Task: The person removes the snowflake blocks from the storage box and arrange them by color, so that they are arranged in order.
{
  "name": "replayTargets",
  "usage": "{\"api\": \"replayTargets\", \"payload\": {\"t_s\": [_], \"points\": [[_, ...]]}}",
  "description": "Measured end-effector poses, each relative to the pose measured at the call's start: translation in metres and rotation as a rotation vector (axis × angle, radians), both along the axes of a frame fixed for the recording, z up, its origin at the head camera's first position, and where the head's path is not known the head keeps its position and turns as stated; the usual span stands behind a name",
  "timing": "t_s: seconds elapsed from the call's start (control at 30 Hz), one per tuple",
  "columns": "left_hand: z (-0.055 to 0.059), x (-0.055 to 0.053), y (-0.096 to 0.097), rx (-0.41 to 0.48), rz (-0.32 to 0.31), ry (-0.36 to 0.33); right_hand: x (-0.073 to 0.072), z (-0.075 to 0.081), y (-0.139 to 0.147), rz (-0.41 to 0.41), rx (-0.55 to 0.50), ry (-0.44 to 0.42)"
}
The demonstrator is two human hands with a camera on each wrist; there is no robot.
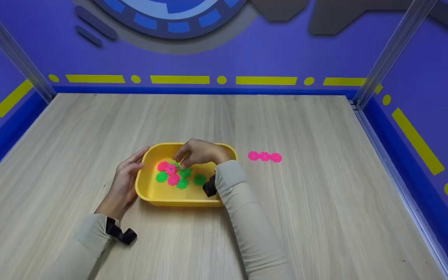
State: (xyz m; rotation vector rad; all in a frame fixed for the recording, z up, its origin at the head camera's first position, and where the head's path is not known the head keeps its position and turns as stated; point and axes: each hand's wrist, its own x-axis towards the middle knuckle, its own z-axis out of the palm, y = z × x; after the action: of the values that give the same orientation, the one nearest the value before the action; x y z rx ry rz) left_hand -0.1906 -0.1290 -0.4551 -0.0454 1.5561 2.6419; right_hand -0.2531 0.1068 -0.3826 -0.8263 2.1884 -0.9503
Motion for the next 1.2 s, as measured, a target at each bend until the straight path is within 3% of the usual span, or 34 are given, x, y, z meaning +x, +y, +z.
{"api": "replayTargets", "payload": {"t_s": [0.23, 0.8, 1.2], "points": [[0.0, -0.001, 0.0, -0.008, 0.001, 0.007, -0.001, -0.008, -0.006, 0.028, 0.009, -0.005], [0.0, 0.0, 0.0, -0.018, 0.005, -0.004, -0.003, -0.016, -0.022, 0.065, 0.055, 0.084], [-0.001, 0.001, 0.0, -0.011, -0.002, 0.021, -0.003, -0.016, -0.029, 0.03, 0.119, 0.075]]}}
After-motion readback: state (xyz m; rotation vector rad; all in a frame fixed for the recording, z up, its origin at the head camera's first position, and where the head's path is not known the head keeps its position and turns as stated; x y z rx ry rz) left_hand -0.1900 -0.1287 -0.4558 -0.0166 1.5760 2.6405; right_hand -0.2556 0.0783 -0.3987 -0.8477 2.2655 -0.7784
